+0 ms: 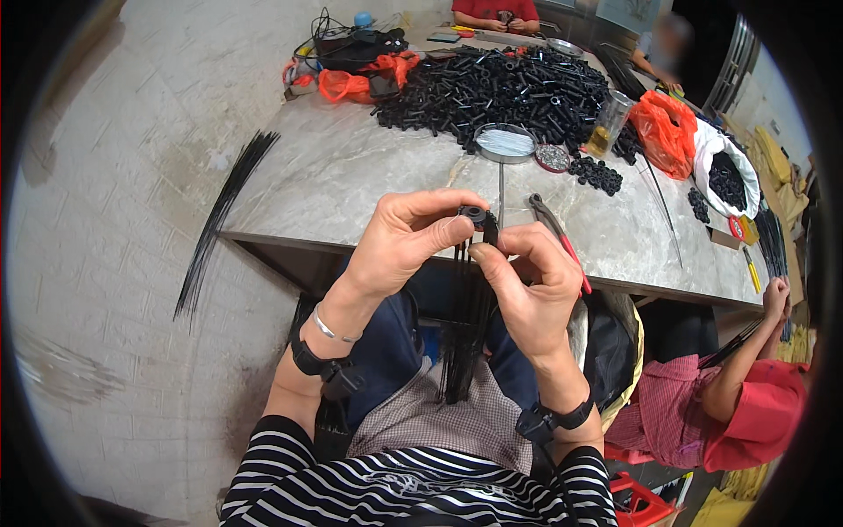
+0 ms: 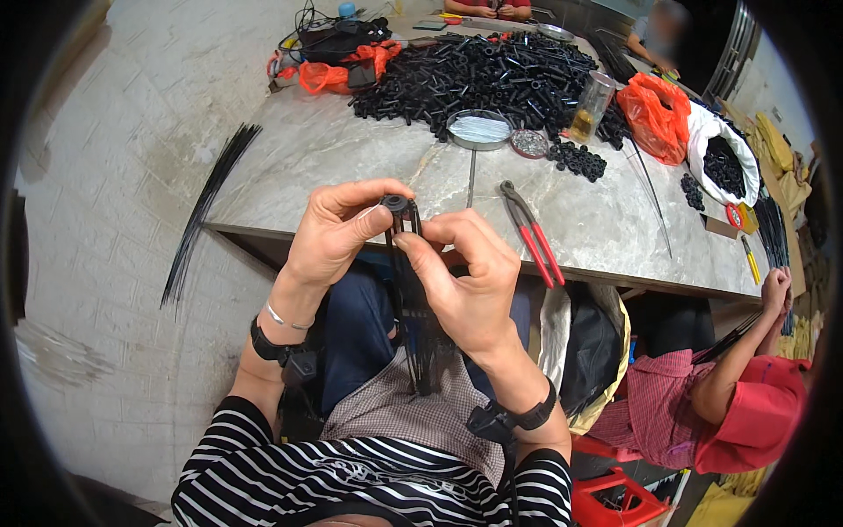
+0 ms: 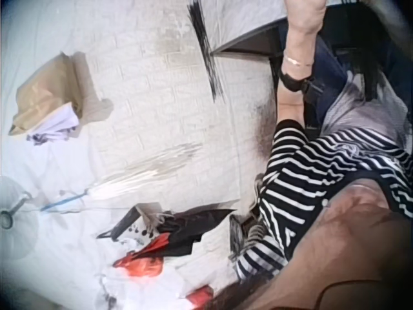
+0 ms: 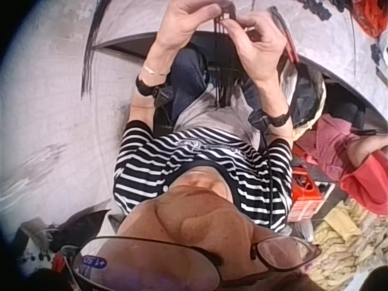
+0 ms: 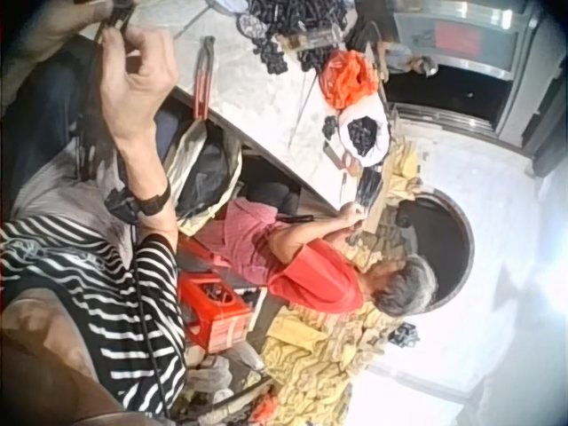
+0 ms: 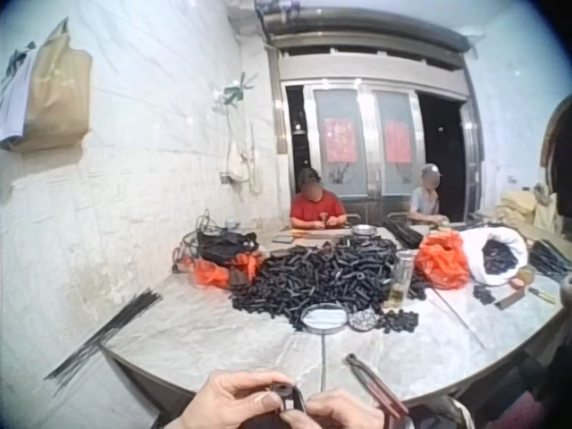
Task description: Assembling black umbrella rib components and connectors using pliers.
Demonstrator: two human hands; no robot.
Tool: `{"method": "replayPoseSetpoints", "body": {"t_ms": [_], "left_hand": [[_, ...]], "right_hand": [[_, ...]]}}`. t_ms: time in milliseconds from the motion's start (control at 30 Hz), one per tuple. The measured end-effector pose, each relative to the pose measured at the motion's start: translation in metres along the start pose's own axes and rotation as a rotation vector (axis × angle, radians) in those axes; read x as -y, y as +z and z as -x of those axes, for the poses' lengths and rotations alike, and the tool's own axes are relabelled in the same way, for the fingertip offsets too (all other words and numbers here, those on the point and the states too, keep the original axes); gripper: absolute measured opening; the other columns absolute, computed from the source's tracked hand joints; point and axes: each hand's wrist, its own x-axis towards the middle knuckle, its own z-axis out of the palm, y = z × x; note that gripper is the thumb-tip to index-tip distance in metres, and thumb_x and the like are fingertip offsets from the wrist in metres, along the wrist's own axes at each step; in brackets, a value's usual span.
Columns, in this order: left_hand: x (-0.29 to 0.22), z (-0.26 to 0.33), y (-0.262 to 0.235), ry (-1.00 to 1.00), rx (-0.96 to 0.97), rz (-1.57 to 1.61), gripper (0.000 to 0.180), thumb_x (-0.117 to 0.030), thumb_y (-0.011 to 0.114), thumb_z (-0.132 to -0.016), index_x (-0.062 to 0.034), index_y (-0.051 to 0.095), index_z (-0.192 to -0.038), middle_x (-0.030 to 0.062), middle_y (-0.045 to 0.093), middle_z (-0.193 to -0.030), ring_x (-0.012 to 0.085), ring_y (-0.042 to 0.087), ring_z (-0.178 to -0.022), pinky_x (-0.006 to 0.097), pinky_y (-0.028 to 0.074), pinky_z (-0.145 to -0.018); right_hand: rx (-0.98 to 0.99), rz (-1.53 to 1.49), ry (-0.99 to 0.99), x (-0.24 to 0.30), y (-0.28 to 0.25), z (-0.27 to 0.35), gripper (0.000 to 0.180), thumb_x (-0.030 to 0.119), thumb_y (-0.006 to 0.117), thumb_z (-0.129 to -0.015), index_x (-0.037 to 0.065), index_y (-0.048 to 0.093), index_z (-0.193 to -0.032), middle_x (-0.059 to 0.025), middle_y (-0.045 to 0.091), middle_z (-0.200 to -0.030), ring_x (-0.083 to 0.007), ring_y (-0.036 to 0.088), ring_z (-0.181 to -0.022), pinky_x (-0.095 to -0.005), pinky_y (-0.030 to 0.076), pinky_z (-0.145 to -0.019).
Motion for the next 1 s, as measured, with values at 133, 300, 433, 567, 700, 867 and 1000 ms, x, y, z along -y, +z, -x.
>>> {"method": "replayPoseSetpoints", "body": {"t_ms": [133,300,433,567,700,867,1000], "left_hand": [[0.006,-0.004,0.003,0.022,0.018,0.089,0.025,-0.011,0.066,-0.086,0.0013,0.066,-0.107,0.0032,0.067,-0.091,0.0079,0.06,-0.084,0.022,0.05,-0.075],[0.013,-0.007,0.001,0.019,0.059,0.051,0.03,-0.014,0.064,-0.088,0.0047,0.062,-0.111,0.0113,0.067,-0.096,0.0158,0.064,-0.088,0.028,0.052,-0.081],[0.012,-0.01,0.002,0.02,0.073,0.01,0.031,-0.016,0.063,-0.089,0.0046,0.062,-0.112,0.0137,0.068,-0.096,0.0179,0.065,-0.09,0.029,0.052,-0.082],[0.015,-0.01,-0.003,0.019,0.09,0.002,0.031,-0.016,0.062,-0.089,0.0045,0.062,-0.112,0.0148,0.068,-0.097,0.0189,0.065,-0.091,0.03,0.052,-0.083],[0.011,-0.01,0.005,0.014,0.066,0.05,0.032,-0.016,0.062,-0.089,0.0041,0.061,-0.114,0.0154,0.068,-0.098,0.0203,0.065,-0.093,0.032,0.052,-0.084],[0.014,-0.009,-0.001,0.088,0.104,-0.025,0.033,-0.018,0.06,-0.09,0.0034,0.059,-0.115,0.0158,0.067,-0.099,0.0205,0.065,-0.094,0.032,0.052,-0.084],[0.015,-0.007,0.0,0.104,0.122,0.089,0.033,-0.019,0.06,-0.09,0.0031,0.059,-0.114,0.0164,0.066,-0.099,0.0208,0.064,-0.094,0.033,0.052,-0.084]], "right_hand": [[-0.025,0.039,-0.042,-0.001,-0.001,-0.001,0.012,-0.001,0.074,-0.074,-0.001,0.063,-0.08,-0.0077,0.062,-0.073,-0.0102,0.059,-0.06,-0.0208,0.044,-0.047],[-0.07,0.094,-0.046,0.0,0.001,0.0,0.012,-0.002,0.073,-0.074,-0.001,0.062,-0.078,-0.0076,0.062,-0.073,-0.0101,0.059,-0.057,-0.0207,0.045,-0.047],[-0.07,0.072,-0.047,-0.003,-0.002,-0.002,0.012,-0.002,0.073,-0.074,-0.001,0.061,-0.078,-0.0074,0.062,-0.072,-0.0094,0.059,-0.056,-0.0204,0.045,-0.047],[-0.05,0.08,-0.035,-0.002,-0.001,-0.001,0.013,-0.002,0.073,-0.074,-0.001,0.061,-0.078,-0.0074,0.062,-0.072,-0.009,0.058,-0.057,-0.0212,0.044,-0.048],[-0.06,0.07,-0.059,-0.003,-0.002,-0.001,0.013,-0.002,0.074,-0.074,-0.002,0.061,-0.078,-0.0077,0.062,-0.073,-0.0097,0.057,-0.057,-0.022,0.044,-0.049],[-0.056,0.109,-0.129,0.0,0.0,-0.001,0.012,-0.003,0.073,-0.074,-0.002,0.062,-0.078,-0.0082,0.062,-0.073,-0.0113,0.057,-0.057,-0.022,0.044,-0.05],[-0.057,0.051,-0.106,-0.003,0.003,0.003,0.012,-0.003,0.073,-0.074,-0.002,0.062,-0.078,-0.0083,0.062,-0.073,-0.0117,0.058,-0.058,-0.0221,0.045,-0.051]]}}
